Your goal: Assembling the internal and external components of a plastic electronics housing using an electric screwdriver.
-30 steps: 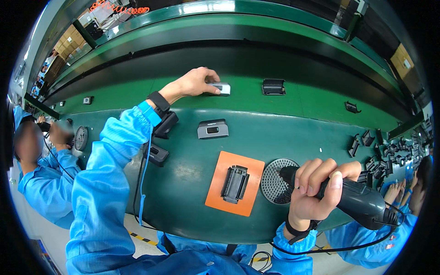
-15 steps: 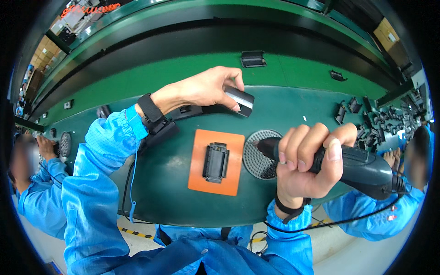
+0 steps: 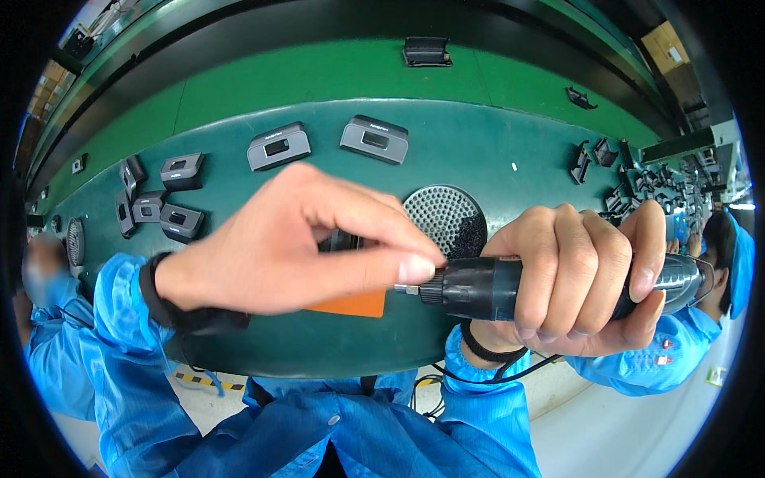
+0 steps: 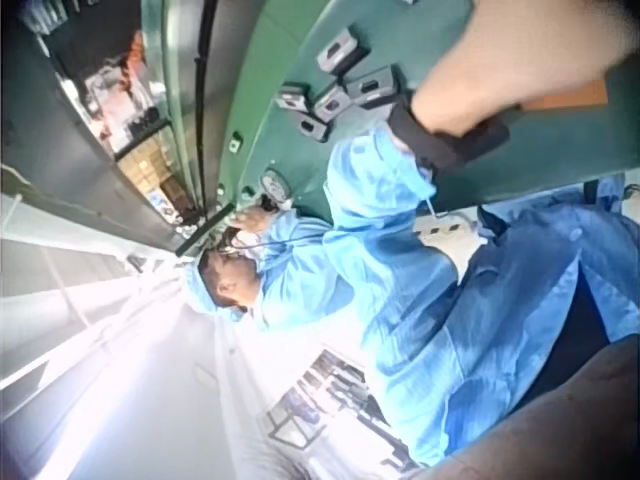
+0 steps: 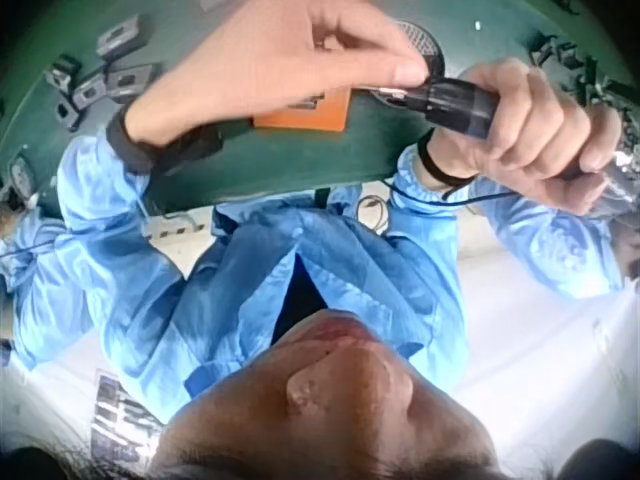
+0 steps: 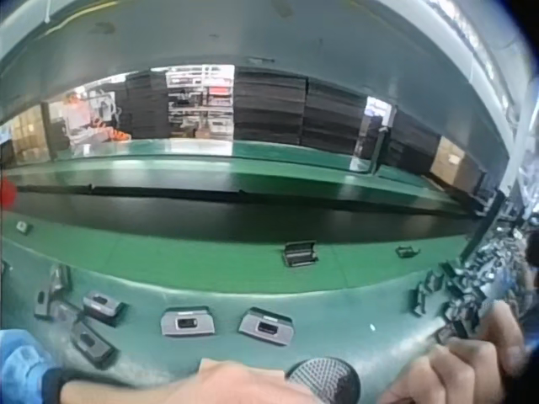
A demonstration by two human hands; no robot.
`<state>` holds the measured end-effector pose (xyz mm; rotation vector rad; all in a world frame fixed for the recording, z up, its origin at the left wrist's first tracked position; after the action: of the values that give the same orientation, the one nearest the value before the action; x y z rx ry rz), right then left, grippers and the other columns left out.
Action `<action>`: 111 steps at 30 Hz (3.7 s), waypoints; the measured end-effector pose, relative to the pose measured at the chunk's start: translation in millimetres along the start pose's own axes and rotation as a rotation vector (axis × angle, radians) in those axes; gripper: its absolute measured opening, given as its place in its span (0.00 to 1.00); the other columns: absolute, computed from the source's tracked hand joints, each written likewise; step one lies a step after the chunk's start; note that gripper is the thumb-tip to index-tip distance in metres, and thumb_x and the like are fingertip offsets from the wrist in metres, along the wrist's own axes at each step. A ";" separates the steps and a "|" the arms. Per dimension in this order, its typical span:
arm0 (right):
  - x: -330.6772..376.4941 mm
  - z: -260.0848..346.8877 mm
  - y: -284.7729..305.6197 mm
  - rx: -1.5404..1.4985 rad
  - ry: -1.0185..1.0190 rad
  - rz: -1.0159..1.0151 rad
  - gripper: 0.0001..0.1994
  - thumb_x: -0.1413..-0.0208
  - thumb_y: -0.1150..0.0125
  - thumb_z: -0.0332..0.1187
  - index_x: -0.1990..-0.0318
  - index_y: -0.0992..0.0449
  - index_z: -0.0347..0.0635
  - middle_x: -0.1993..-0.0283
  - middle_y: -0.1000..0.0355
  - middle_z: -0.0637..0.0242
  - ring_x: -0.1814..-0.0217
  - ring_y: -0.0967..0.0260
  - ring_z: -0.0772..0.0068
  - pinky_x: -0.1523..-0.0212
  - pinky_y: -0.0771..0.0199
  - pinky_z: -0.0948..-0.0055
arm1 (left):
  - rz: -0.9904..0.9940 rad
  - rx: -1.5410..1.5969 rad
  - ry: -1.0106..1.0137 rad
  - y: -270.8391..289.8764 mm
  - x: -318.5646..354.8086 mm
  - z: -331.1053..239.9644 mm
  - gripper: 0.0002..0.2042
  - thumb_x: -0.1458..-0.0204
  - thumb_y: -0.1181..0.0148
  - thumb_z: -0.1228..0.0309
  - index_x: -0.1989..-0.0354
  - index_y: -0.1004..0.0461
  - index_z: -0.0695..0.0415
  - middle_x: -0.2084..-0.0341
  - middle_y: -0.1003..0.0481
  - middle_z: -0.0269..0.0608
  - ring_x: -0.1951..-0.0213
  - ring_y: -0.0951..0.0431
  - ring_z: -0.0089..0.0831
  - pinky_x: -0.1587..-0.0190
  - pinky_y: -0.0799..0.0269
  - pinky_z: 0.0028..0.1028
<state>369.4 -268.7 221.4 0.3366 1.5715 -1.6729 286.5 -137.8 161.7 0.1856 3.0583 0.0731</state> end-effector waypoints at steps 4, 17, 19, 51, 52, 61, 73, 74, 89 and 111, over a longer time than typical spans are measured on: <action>1.2 -1.4 -0.9 0.071 -0.028 0.017 0.11 0.36 0.42 0.34 0.62 0.39 0.42 0.85 0.36 0.71 0.88 0.38 0.81 0.87 0.30 0.79 | -0.132 -0.093 -0.033 -2.3 18.4 -7.5 0.09 0.48 0.29 0.77 0.58 0.15 0.62 0.67 0.16 0.42 0.66 0.17 0.25 0.62 0.23 0.23; 5.3 3.5 5.5 0.144 -0.015 -0.036 0.10 0.34 0.45 0.37 0.61 0.38 0.44 0.84 0.37 0.72 0.87 0.40 0.80 0.85 0.33 0.78 | -0.384 -0.345 -0.417 -4.2 32.5 -32.4 0.05 0.51 0.30 0.83 0.65 0.17 0.64 0.66 0.16 0.46 0.70 0.16 0.32 0.70 0.21 0.24; 6.2 1.8 5.8 0.146 -0.020 -0.024 0.10 0.34 0.45 0.37 0.61 0.38 0.44 0.84 0.37 0.72 0.87 0.40 0.80 0.85 0.33 0.78 | -0.369 -0.322 -0.322 -4.2 31.4 -26.7 0.05 0.50 0.32 0.84 0.65 0.17 0.65 0.66 0.16 0.48 0.69 0.16 0.32 0.70 0.20 0.24; -5.0 8.6 24.0 0.942 -0.184 -0.013 0.10 0.33 0.53 0.37 0.61 0.30 0.40 0.81 0.44 0.75 0.83 0.47 0.84 0.79 0.43 0.80 | -0.073 -1.273 -0.126 -48.0 76.4 19.3 0.26 0.59 0.26 0.61 0.54 0.21 0.68 0.46 0.23 0.51 0.69 0.24 0.33 0.67 0.24 0.29; -5.0 9.7 33.7 0.950 -0.194 -0.024 0.10 0.33 0.53 0.37 0.61 0.30 0.40 0.81 0.44 0.75 0.83 0.47 0.84 0.79 0.43 0.80 | -0.043 -1.299 -0.030 -48.0 74.9 29.2 0.27 0.58 0.27 0.60 0.53 0.21 0.68 0.45 0.24 0.52 0.69 0.23 0.32 0.68 0.23 0.28; 1.0 -12.3 56.8 1.008 -0.286 0.092 0.16 0.30 0.59 0.40 0.55 0.30 0.37 0.80 0.44 0.71 0.83 0.47 0.77 0.80 0.40 0.72 | 0.022 -1.347 0.119 -42.6 79.1 54.9 0.30 0.55 0.29 0.53 0.54 0.20 0.69 0.40 0.26 0.56 0.70 0.19 0.28 0.73 0.26 0.23; 4.2 -22.5 68.8 1.075 -0.339 0.072 0.13 0.31 0.57 0.39 0.60 0.31 0.39 0.80 0.44 0.72 0.83 0.47 0.79 0.79 0.42 0.74 | 0.132 -1.406 0.144 -41.4 80.9 57.0 0.31 0.59 0.28 0.53 0.53 0.19 0.68 0.39 0.26 0.54 0.76 0.24 0.21 0.78 0.36 0.19; 5.2 -23.7 69.9 1.075 -0.343 0.068 0.13 0.31 0.57 0.39 0.60 0.31 0.39 0.80 0.44 0.73 0.82 0.47 0.79 0.78 0.42 0.74 | 0.134 -1.408 0.140 -41.3 81.0 57.1 0.31 0.60 0.28 0.53 0.53 0.19 0.68 0.39 0.26 0.54 0.76 0.23 0.21 0.78 0.36 0.19; 4.5 -30.4 77.6 1.111 -0.401 0.046 0.11 0.33 0.55 0.37 0.66 0.32 0.42 0.80 0.44 0.74 0.81 0.48 0.81 0.77 0.43 0.76 | 0.129 -1.395 0.118 -41.9 82.2 58.3 0.28 0.60 0.28 0.58 0.53 0.19 0.68 0.39 0.26 0.55 0.83 0.31 0.18 0.78 0.36 0.17; 11.4 -90.3 6.1 1.201 -0.450 -0.022 0.17 0.30 0.48 0.49 0.47 0.38 0.48 0.77 0.36 0.62 0.91 0.49 0.76 0.96 0.45 0.72 | -0.080 -1.403 -0.070 -43.3 91.9 55.4 0.13 0.58 0.41 0.73 0.65 0.14 0.59 0.46 0.19 0.43 0.89 0.47 0.16 0.83 0.50 0.17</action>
<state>337.4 -188.5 191.9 0.4757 0.1149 -2.3352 194.8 -167.1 97.5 -0.0433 2.2038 1.9442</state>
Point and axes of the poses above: each hand's wrist, its own x-axis away from the middle knuckle, its own y-axis out of the back of the hand, z = x × y, the point moved 10 cm from there along -x, towards the middle knuckle
